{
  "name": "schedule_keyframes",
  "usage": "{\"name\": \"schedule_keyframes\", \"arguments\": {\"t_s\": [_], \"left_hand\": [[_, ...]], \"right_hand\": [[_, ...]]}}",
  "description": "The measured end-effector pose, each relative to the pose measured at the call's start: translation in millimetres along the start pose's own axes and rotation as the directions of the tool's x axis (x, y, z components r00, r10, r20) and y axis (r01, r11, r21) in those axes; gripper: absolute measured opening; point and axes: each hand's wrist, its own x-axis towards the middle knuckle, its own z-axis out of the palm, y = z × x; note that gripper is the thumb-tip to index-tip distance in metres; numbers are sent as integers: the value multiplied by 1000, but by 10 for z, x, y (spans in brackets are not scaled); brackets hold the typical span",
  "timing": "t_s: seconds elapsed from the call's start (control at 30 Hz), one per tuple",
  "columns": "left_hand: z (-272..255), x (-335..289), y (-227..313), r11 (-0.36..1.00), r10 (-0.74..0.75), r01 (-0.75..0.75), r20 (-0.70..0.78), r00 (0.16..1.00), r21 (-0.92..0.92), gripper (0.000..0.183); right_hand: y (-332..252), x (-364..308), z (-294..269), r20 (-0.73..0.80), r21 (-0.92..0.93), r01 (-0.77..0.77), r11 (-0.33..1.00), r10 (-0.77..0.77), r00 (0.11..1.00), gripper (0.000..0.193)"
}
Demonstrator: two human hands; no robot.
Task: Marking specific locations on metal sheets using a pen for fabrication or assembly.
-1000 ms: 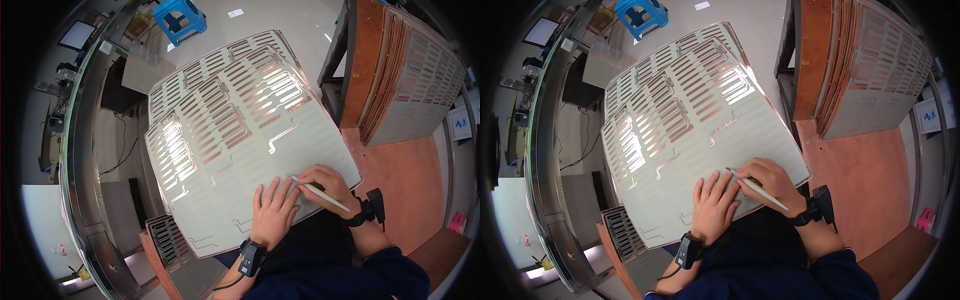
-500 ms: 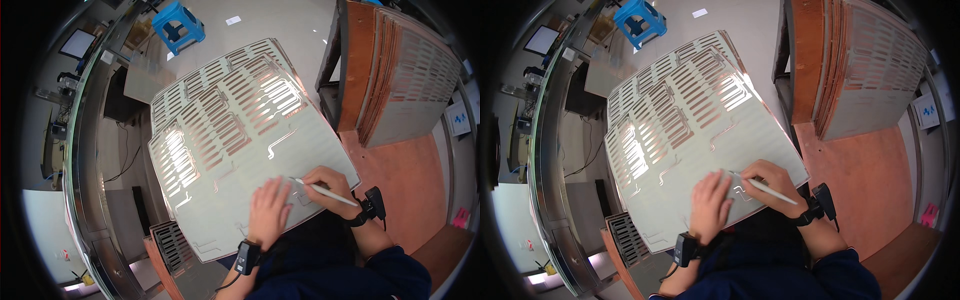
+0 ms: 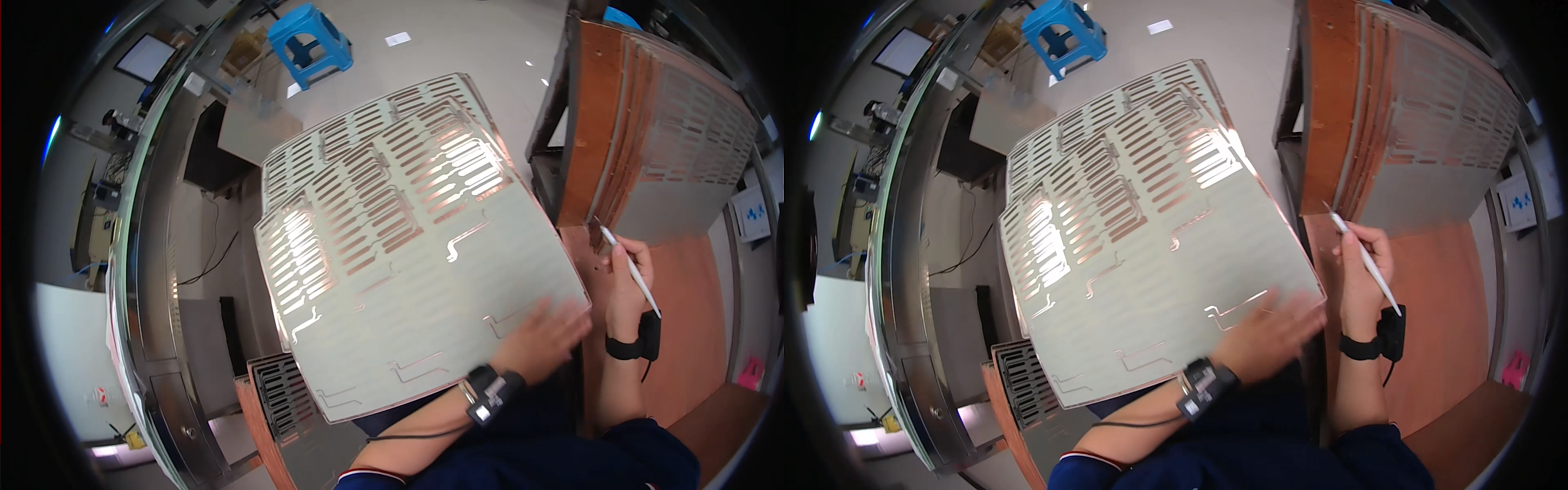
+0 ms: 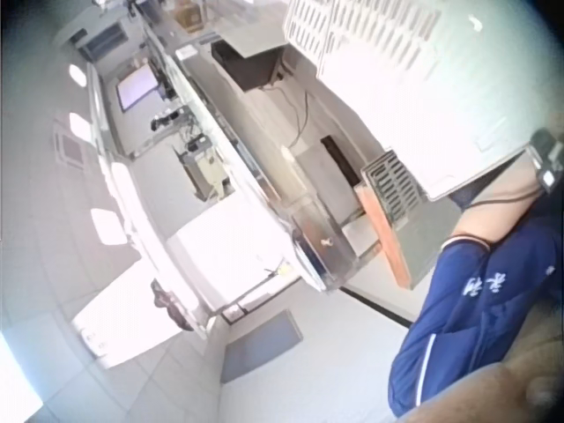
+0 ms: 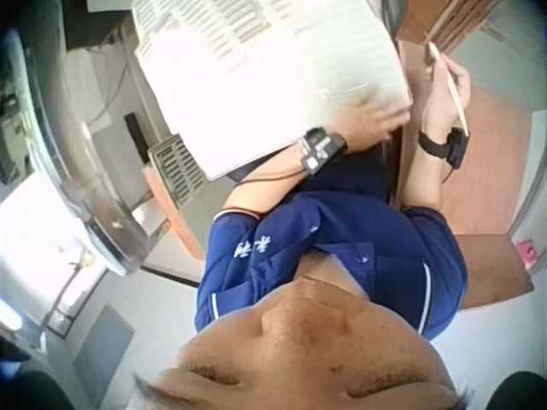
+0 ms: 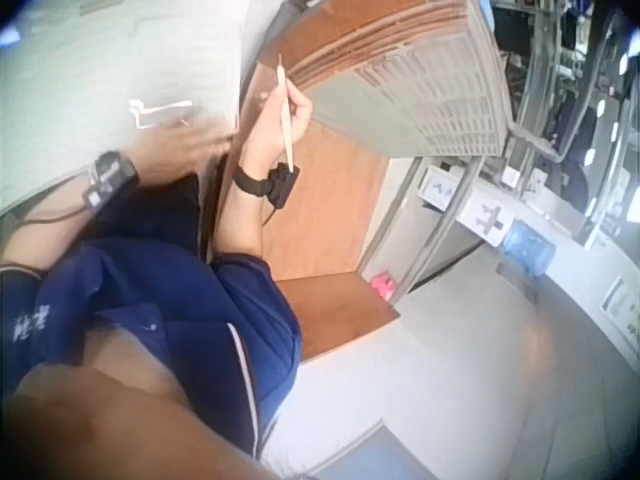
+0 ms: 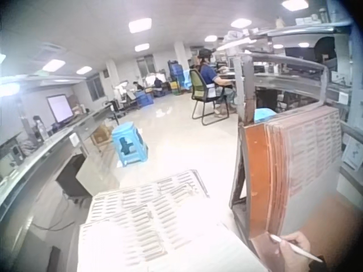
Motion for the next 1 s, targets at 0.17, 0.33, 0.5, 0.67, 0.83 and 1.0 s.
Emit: {"name": "schedule_keyframes", "arguments": {"t_s": [0.17,0.33,0.5,0.67,0.83,1.0], "left_hand": [[-231,-445,-8,963,-50,62,53,997,-261,69],[-887,-1493,-522,679,-719,723,-88,690,126,66],[-1074,-2769,-672,163,-890,986,-427,161,32,58],[-972,-3000,-643,160,-857,879,-506,-102,-449,49],[-1086,-3077,-532,140,-828,772,-500,-252,-620,28],[-1063,-3066,-719,119,-937,293,-205,-283,-949,15]], "right_hand": [[260,67,-215,-26,-40,-19,999,18,1000,12],[240,73,-287,-21,-105,-150,983,149,989,28],[229,90,-83,90,-143,-84,986,97,991,36],[346,51,152,254,-120,-17,993,47,966,33],[174,-136,334,336,-538,298,788,-123,934,28],[258,-102,119,335,-631,328,703,-134,932,28]]}}
